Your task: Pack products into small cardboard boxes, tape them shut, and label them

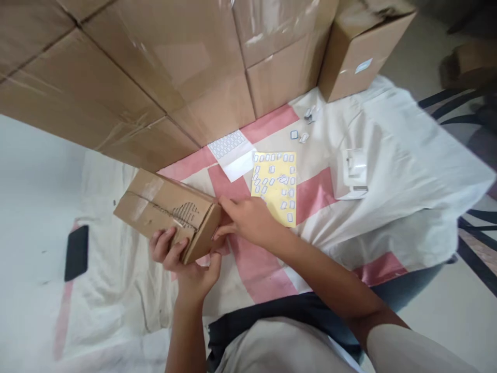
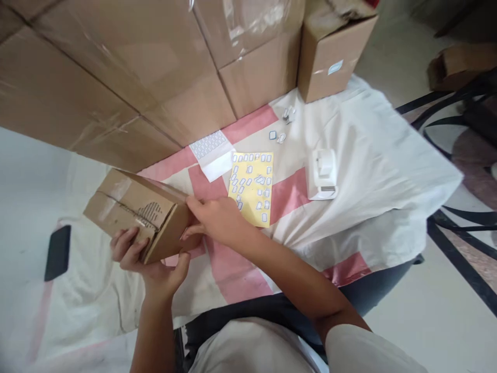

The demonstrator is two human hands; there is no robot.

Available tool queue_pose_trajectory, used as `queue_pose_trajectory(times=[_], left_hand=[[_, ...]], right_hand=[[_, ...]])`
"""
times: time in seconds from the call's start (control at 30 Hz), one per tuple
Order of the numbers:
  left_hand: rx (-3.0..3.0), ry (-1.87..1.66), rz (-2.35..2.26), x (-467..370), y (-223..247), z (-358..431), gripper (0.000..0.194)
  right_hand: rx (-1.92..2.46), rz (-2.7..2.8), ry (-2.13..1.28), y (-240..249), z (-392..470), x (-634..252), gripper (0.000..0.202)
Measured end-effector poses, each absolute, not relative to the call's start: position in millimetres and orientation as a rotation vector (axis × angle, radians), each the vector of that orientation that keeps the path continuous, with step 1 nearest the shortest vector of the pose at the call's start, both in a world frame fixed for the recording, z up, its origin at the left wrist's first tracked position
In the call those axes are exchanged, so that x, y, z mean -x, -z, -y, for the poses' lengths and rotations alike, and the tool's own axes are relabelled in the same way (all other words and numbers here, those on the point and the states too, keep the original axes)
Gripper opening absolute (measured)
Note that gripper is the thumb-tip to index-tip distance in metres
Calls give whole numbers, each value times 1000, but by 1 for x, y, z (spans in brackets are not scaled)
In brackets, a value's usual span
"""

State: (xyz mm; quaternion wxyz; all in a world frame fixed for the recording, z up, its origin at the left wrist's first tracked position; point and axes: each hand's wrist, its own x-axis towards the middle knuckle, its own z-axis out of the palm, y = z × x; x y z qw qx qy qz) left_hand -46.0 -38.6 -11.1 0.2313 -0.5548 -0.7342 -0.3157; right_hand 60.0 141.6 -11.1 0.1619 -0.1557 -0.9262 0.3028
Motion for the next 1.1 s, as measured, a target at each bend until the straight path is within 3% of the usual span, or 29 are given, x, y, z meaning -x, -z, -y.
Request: queue_pose_trajectory(times=[0.3,0.5,0.67,0.87,1.1], left_hand=[[1701,1030,1822,44,-26,6,97],[2038,1023,1505,-23,-90,-85,74],[2310,1023,1131,-93,-119,-181,66],[2643,866,1133,-126,-99,-266,56],[2674,824,1430,-99,-42,-304,46]], right_hand=[[587,2448,-808,2,-149,-88,73],[820,1840,-951,-33,-182,-180,59],[864,1365,-792,-39,-221,-244,48],[1131,1273,-618,-5,-279,-288,50],[1237,1428,-756,41,-322,-288,66]])
